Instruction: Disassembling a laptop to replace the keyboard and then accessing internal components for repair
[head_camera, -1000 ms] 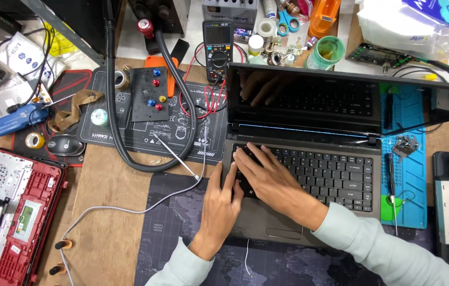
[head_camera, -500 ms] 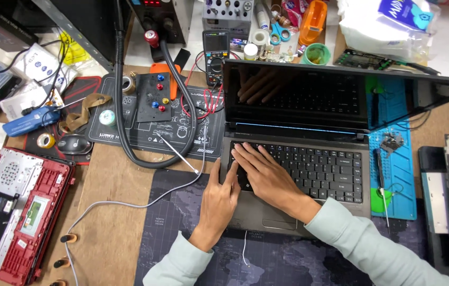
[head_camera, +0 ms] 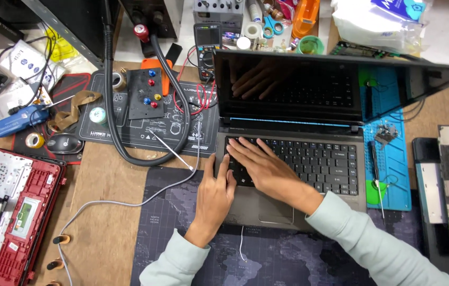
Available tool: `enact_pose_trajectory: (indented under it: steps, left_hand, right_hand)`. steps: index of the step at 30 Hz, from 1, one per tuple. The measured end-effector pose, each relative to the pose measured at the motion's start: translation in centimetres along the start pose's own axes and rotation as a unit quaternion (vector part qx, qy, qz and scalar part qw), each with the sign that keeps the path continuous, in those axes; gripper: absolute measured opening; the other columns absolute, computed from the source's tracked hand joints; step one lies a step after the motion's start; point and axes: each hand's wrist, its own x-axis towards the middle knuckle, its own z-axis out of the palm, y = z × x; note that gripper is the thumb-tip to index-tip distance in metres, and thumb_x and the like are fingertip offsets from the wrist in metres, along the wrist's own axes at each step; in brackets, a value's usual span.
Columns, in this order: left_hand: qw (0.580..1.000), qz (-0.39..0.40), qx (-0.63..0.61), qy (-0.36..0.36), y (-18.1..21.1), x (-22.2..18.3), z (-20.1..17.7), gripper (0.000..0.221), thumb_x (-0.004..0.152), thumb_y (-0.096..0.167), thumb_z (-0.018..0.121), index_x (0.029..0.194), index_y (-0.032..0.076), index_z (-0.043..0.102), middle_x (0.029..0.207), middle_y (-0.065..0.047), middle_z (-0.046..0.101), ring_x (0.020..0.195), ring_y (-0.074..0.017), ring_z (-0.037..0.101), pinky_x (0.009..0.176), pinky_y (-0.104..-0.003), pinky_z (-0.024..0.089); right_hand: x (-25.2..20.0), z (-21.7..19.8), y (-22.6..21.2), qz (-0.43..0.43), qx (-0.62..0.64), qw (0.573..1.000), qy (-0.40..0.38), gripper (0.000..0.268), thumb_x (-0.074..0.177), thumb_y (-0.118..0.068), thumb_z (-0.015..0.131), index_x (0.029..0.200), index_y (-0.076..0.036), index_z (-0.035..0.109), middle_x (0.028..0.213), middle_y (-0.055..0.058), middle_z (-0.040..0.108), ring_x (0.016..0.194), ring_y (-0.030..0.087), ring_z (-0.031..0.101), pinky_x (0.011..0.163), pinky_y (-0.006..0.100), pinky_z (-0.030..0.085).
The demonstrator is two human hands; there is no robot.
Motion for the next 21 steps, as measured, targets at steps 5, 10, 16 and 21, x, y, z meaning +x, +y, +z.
enact_pose_trajectory:
  steps: [5,10,16,21]
  left_hand:
    - [0.995,0.083,0.056,0.013,1.2,0.9,-0.8,0.038,0.100,0.021,0.057,0.136,0.011,0.063,0.148,-0.025,0.048,0.135,-0.0418,0.049,0.108,-0.049,0.042]
    - [0.981,0.164,0.094,-0.050,1.5,1.1,0.1,0.049,0.104,0.034,0.049,0.151,0.019,0.052,0.157,-0.017,0.046,0.149,-0.0318,0.038,0.124,-0.049,0.021]
    - [0.950,0.232,0.136,-0.161,3.3,1.7,-0.7,0.069,0.105,0.035,0.046,0.164,0.013,0.017,0.169,-0.022,0.015,0.157,-0.0369,0.016,0.129,-0.051,0.015]
    - [0.960,0.227,0.018,-0.162,3.4,1.7,-0.9,0.058,0.107,0.036,0.051,0.158,0.015,0.036,0.165,-0.018,0.030,0.154,-0.0356,0.028,0.128,-0.051,0.020]
  right_hand:
    - [-0.5,-3.3,-1.0,-0.014,-0.126,0.984,0.127,0.053,0.105,-0.023,0.046,0.158,-0.021,0.038,0.158,0.005,0.044,0.143,0.024,0.045,0.117,0.046,0.033]
    - [-1.7,-10.5,-1.7,-0.028,-0.252,0.893,0.371,0.044,0.099,-0.029,0.065,0.142,-0.020,0.066,0.147,0.014,0.051,0.142,0.036,0.045,0.124,0.051,0.021]
    - [-2.0,-16.4,-0.9,0.111,-0.251,0.904,0.328,0.056,0.113,-0.025,0.073,0.158,-0.005,0.046,0.161,0.027,0.037,0.152,0.048,0.027,0.118,0.064,0.002]
    - [-3.2,-16.7,-0.8,0.065,-0.287,0.891,0.344,0.037,0.112,-0.025,0.065,0.145,-0.009,0.060,0.136,0.013,0.057,0.133,0.034,0.049,0.117,0.053,0.026]
